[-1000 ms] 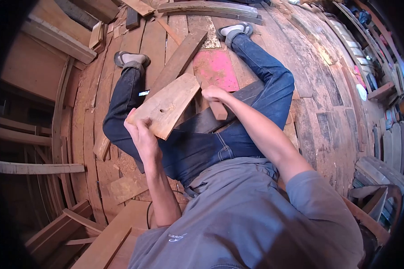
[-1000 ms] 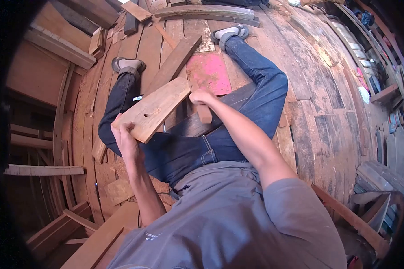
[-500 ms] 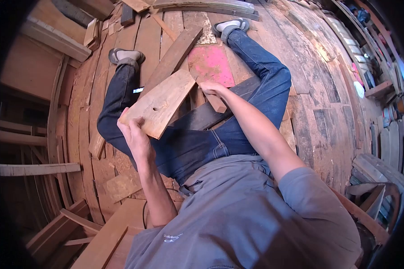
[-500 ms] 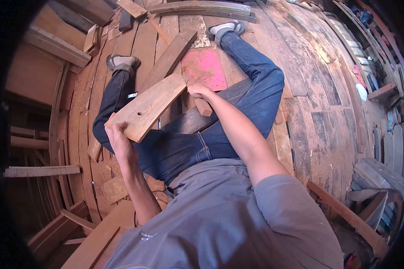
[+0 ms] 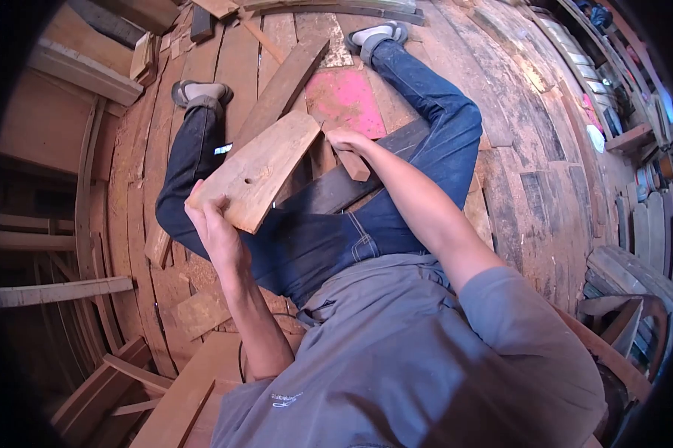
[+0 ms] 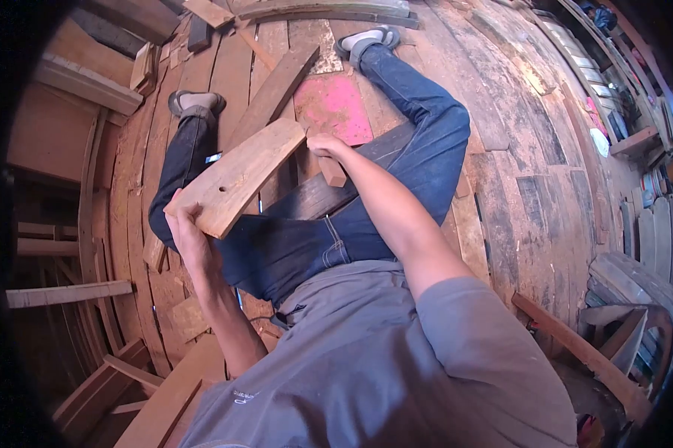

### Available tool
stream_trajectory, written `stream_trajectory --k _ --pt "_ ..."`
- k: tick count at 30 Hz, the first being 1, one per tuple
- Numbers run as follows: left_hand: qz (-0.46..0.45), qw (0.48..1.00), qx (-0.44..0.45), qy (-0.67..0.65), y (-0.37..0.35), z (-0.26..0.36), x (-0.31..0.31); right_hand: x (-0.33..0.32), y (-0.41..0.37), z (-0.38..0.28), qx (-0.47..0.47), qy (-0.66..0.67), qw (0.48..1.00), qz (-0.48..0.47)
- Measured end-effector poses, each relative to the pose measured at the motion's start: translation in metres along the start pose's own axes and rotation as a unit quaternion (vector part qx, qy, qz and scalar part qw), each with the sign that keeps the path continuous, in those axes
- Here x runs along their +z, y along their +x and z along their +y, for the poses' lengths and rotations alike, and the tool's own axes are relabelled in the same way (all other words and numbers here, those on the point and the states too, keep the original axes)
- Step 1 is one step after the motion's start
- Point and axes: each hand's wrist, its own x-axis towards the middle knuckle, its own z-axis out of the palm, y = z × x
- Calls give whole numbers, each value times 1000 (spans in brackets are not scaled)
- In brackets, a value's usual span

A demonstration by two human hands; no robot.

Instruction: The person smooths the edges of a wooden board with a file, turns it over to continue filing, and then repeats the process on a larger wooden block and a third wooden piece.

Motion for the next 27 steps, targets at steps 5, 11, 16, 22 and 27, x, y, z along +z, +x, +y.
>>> stream_trajectory --k 5,11,16,22,27 --pt "8 1000 8 13 7 1 -3 3 -48 -38 38 63 997 -8" --pt "30 1000 -1 3 6 -7 -11 -23 -144 -106 46 41 997 -52" --pt "19 1000 4 12 6 -11 -13 -11 -57 -38 45 35 998 -28" --pt "37 998 27 31 9 -10 -11 -16 -118 -130 81 53 992 -76" --pt "46 999 6 4 10 -17 -19 -25 -215 -183 -46 7 996 -71"
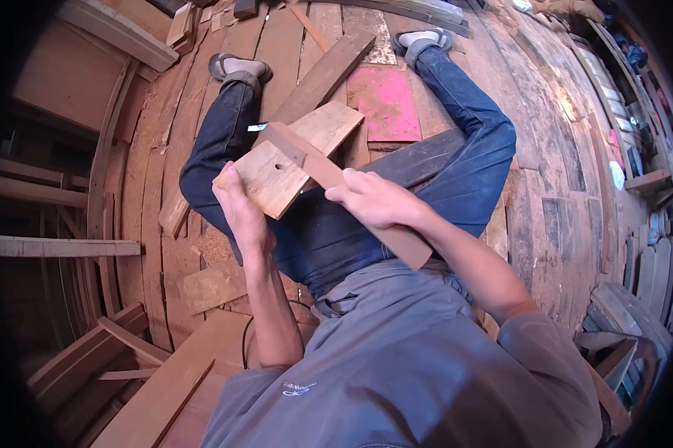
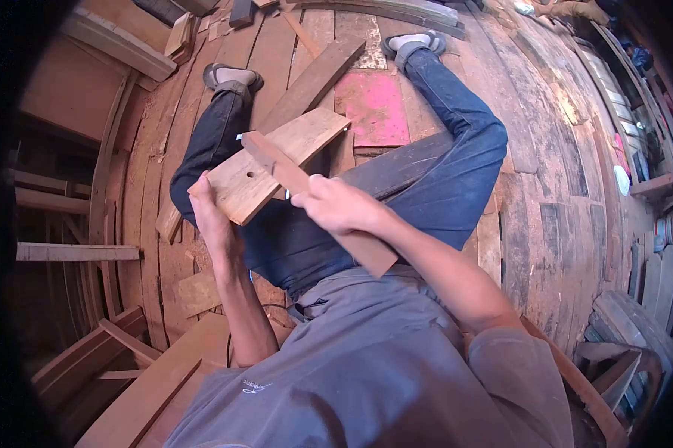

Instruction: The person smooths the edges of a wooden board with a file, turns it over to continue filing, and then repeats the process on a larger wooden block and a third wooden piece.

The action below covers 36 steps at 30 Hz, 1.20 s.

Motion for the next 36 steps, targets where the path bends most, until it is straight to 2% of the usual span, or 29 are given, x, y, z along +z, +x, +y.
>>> stream_trajectory --k 1,3,6,7,8,9,11,13,14,15,17,20,21,23,26,27,29,32,33,35,36 --pt "-1 1000 0 -8 -1 -1 1 -16 14 29 -81 10 996 -41" --pt "1 999 31 23 -5 -1 8 -7 62 86 59 -24 998 -9" --pt "9 998 50 44 -2 5 13 5 80 105 -35 -57 996 51" --pt "14 998 43 49 -5 4 13 7 56 70 2 -24 997 73" --pt "19 999 28 39 -1 3 8 5 28 42 -69 -10 996 57" --pt "19 999 16 32 2 2 1 4 3 15 -114 10 993 0" --pt "18 1000 -2 8 10 -2 -8 5 -27 -21 -13 19 998 -59" --pt "15 1000 0 4 13 -8 -15 3 -14 -3 -40 16 998 -44" --pt "12 1000 -4 -8 15 -7 -16 -6 -6 8 -84 24 995 -38" --pt "13 1000 -10 -22 16 -8 -15 10 24 55 -83 13 996 41" --pt "7 1000 4 4 14 -8 -15 -3 62 86 82 20 996 30" --pt "12 1000 23 12 18 -4 -5 -3 56 61 36 -4 999 25" --pt "12 1000 16 11 19 0 -4 8 41 48 -42 39 998 31" --pt "14 1000 -1 10 16 -1 -10 10 -3 -4 -52 23 998 -3" --pt "4 1000 -10 -10 18 -10 -20 2 2 6 -56 37 997 -45" --pt "-3 1000 -2 -7 20 -9 -18 -5 14 26 -111 41 992 -46" --pt "-11 1000 6 0 16 -8 -16 2 66 83 -9 26 999 19" --pt "-2 1000 26 17 13 0 0 5 91 96 -22 -56 998 19" --pt "-1 999 23 25 9 0 0 1 57 52 -3 23 997 68" --pt "-6 1000 16 20 12 1 -4 12 27 16 -76 57 995 17" --pt "-8 1000 6 1 13 2 -4 7 8 0 -77 48 996 -14"
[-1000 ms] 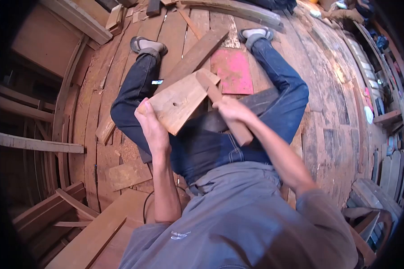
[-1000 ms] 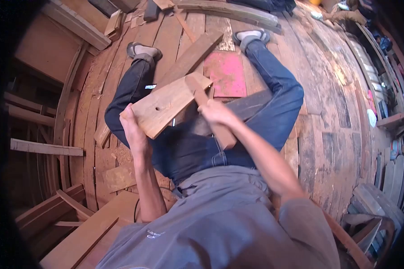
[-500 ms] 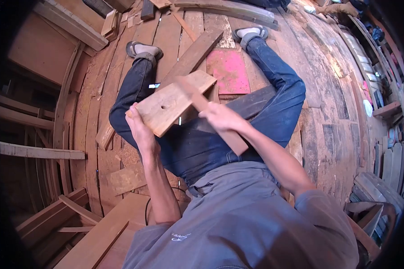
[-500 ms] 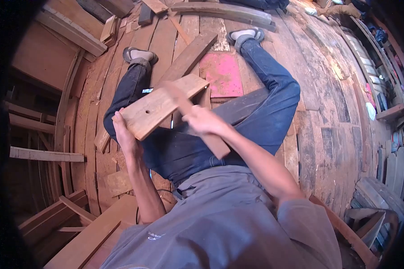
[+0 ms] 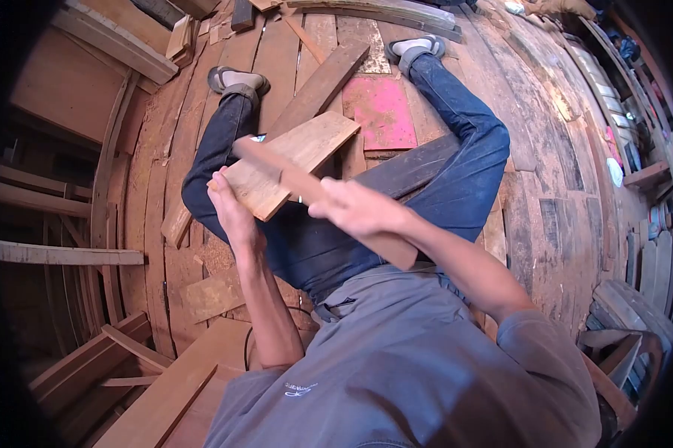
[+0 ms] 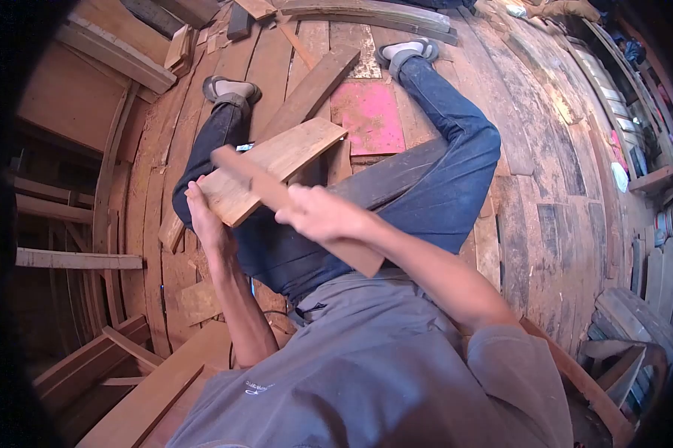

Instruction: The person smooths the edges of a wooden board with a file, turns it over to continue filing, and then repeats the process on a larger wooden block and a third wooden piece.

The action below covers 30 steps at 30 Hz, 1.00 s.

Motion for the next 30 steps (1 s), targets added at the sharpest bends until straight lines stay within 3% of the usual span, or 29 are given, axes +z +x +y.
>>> stream_trajectory --k 3,5,7,9,11,14,15,17,18,19,21,22,23,25,28,30 --pt "-6 1000 -2 3 0 -4 -6 -6 2 18 -55 20 998 -28" --pt "1 1000 4 -4 -3 -5 -3 -9 27 74 -19 -27 997 76" --pt "-4 1000 19 20 -3 -3 -2 -14 65 146 107 54 991 58" --pt "6 1000 28 10 -4 -3 7 -8 50 98 70 -25 992 100" --pt "0 1000 8 13 -7 -2 -1 -10 15 27 -4 32 999 26" --pt "6 1000 -14 -15 -8 0 -1 -4 -2 -1 -42 -18 998 -32" --pt "1 1000 -8 -6 -8 -1 -2 -1 14 27 -78 0 997 -29" --pt "-4 1000 8 6 -7 -3 -3 -18 31 50 -33 -9 999 6" --pt "-8 1000 12 6 -6 -5 -5 -24 54 77 45 -40 998 -11" --pt "-13 1000 14 8 -6 -7 -9 -23 69 110 36 25 999 16" --pt "-20 999 31 -2 2 -7 -2 -29 50 63 47 -41 998 10" --pt "-21 999 32 -4 1 -8 -1 -10 42 62 -53 -20 994 90" --pt "-25 999 27 2 -5 -10 -4 -19 23 21 -43 -1 999 1" --pt "-56 997 25 37 -13 4 -1 -22 4 -5 -23 -38 997 -67" --pt "-119 988 53 79 -16 3 2 -37 11 38 -54 -2 998 -17" --pt "-130 985 56 102 -18 -3 6 -47 22 61 6 -28 999 21"
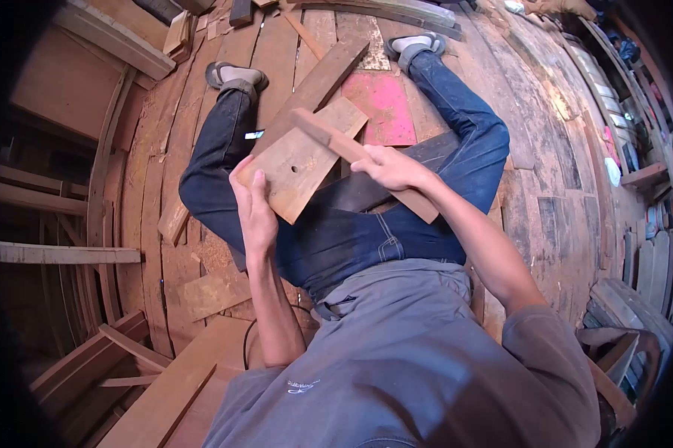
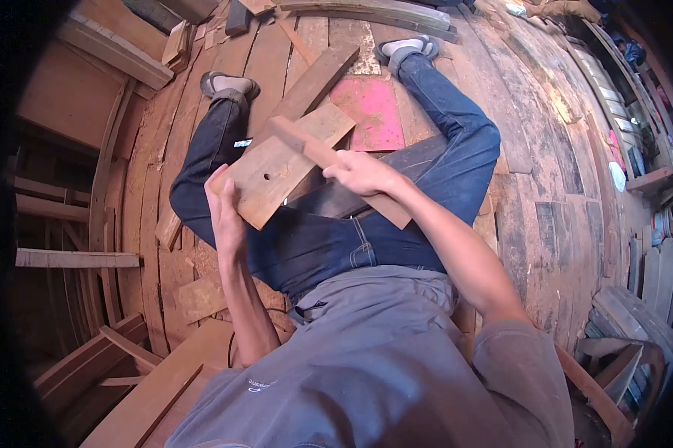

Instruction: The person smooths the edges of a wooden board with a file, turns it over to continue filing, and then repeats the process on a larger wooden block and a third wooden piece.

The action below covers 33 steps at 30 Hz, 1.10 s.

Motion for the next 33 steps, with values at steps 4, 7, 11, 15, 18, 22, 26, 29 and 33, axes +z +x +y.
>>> stream_trajectory --k 4,7,11,15,18,22,26,29,33 --pt "-60 996 39 54 4 -7 -4 1 -17 -15 -32 7 999 36" --pt "-86 991 62 78 4 3 -11 0 -40 -46 -9 -17 999 -48" --pt "-127 977 110 135 7 9 -24 -2 -31 1 -16 17 997 72" --pt "-98 977 137 133 9 4 -18 3 -26 -18 69 2 992 109" --pt "-112 980 118 113 8 2 -23 27 -46 -46 -16 -20 997 75" --pt "-102 985 124 66 4 5 -18 15 -42 -7 -32 3 991 133" --pt "-117 975 152 113 10 10 -9 -7 -11 58 124 -73 969 199" --pt "-106 973 119 165 1 17 -10 17 -36 -2 41 34 986 161" --pt "-101 979 143 105 8 2 -21 16 -53 -25 -1 -28 997 77"
